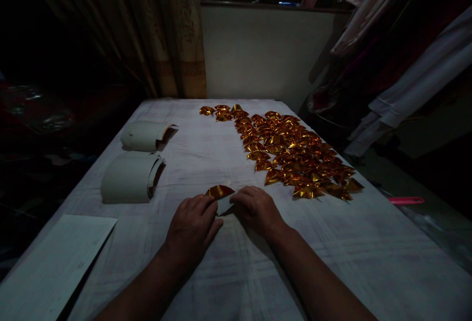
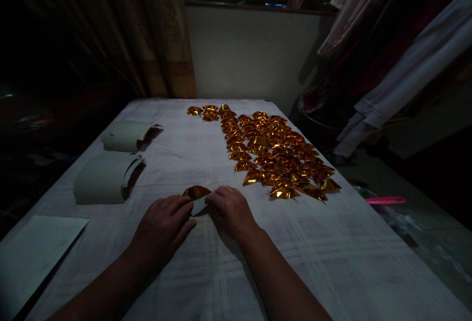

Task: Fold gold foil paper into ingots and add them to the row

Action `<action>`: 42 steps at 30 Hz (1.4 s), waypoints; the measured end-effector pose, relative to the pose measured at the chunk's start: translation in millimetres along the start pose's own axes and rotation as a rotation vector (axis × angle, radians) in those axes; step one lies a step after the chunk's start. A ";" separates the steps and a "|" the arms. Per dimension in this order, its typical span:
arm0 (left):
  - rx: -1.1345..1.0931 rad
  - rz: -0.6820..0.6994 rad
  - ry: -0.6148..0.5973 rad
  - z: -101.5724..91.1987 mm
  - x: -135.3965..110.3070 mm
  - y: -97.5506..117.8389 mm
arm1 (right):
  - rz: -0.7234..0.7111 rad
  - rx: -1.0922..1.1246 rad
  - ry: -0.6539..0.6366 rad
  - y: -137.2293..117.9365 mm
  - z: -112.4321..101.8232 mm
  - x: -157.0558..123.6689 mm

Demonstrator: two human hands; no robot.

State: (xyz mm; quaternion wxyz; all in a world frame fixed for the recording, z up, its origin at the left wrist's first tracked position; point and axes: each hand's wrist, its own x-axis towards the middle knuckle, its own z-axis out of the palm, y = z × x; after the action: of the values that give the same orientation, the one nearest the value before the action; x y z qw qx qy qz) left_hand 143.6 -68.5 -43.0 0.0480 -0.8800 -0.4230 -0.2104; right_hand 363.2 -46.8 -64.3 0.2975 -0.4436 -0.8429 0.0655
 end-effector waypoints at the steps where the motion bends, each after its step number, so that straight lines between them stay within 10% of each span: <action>1: -0.002 0.004 0.004 1.8 -0.4 1.2 | -0.008 -0.043 0.000 -2.2 1.3 0.0; 14: -0.307 0.116 0.117 12.4 -0.9 -26.1 | -0.019 0.055 -0.005 5.8 5.5 -1.8; 42: -0.368 -0.086 0.081 8.8 2.0 -8.1 | 0.168 0.045 -0.073 -16.5 13.4 5.8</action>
State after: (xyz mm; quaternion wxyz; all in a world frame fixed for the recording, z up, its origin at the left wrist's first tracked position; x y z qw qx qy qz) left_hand 141.4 -59.6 -50.9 -0.1057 -0.8458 -0.4126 -0.3213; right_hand 341.5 -50.1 -66.5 0.2699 -0.5032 -0.8113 0.1255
